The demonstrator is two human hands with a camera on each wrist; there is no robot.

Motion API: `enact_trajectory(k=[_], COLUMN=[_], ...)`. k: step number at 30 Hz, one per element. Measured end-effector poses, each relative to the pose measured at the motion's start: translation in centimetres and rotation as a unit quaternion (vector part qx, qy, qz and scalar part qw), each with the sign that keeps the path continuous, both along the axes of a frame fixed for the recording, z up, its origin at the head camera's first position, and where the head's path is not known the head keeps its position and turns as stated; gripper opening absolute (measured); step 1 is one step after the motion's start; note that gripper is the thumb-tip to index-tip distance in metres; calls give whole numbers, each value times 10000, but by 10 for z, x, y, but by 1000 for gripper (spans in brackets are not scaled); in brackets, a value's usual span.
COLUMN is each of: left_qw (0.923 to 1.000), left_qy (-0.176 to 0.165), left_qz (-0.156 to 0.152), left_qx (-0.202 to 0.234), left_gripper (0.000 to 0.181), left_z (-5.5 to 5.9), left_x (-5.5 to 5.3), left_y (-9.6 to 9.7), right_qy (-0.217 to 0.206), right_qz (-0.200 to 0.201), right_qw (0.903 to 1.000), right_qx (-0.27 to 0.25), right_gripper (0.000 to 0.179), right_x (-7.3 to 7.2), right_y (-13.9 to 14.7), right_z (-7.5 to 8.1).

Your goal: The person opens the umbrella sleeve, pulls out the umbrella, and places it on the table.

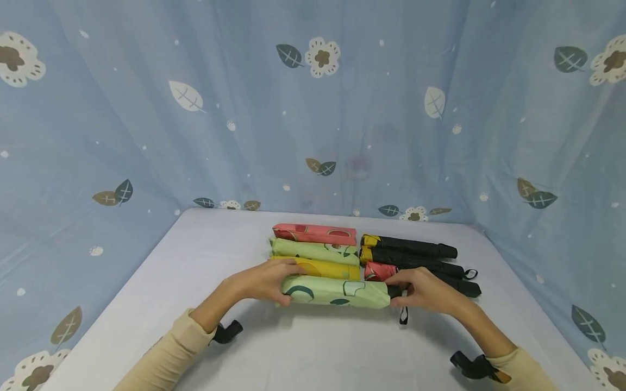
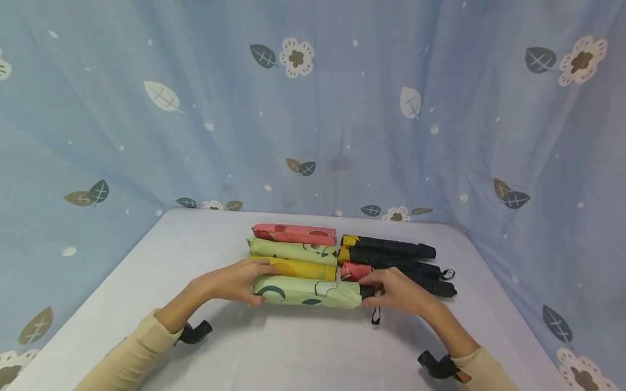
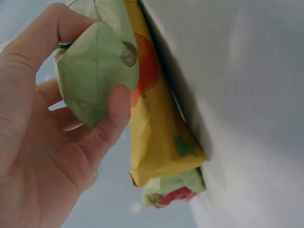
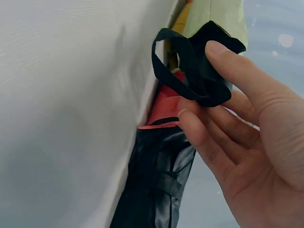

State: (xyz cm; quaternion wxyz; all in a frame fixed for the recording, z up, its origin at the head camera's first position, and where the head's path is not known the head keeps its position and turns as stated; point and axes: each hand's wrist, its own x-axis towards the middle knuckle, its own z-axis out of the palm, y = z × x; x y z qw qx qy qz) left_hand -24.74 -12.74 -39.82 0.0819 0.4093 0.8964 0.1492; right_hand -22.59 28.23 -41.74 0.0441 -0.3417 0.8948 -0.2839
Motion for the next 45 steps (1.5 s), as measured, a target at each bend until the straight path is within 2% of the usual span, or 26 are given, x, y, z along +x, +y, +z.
enact_trajectory(k=[6, 11, 15, 18, 22, 27, 32, 38, 42, 45], left_qw=[9997, 9980, 9973, 9972, 9976, 9988, 9986, 9979, 9968, 9956], left_qy=[-61, -110, -202, -316, -306, -122, -118, -307, -503, -575], left_qz=[25, -142, -254, -229, -207, -238, -226, -194, -131, -141], left_qx=[220, 601, 656, 635, 587, 400, 455, 535, 613, 731], left_gripper=[59, 65, 81, 94, 85, 66, 61, 62, 62, 60], left_z=[4, 7, 8, 7, 8, 9, 8, 5, 2, 0], left_x=[-7, -15, -17, -17, -18, -18, -21, -26, -28, -29], left_y=[-2, -3, -1, 2, 5, 5, 3, 0, -5, -8], right_qy=[260, 565, 471, 460, 517, 499, 387, 293, 355, 220], right_qz=[-93, -104, -56, 13, 64, 26, -56, -98, -242, -374], right_qw=[9996, 9982, 9986, 9985, 9981, 9983, 9988, 9990, 9987, 9986], right_qx=[-77, -174, -227, -295, -340, -303, -299, -326, -283, -297], right_gripper=[44, 43, 43, 41, 40, 39, 40, 40, 40, 40], right_x=[2, 2, 1, 0, -1, -2, -2, -3, -4, -4], right_y=[-1, -2, -3, -5, -8, -10, -12, -10, -5, -1], right_z=[9, 15, 18, 19, 20, 19, 18, 16, 15, 16])
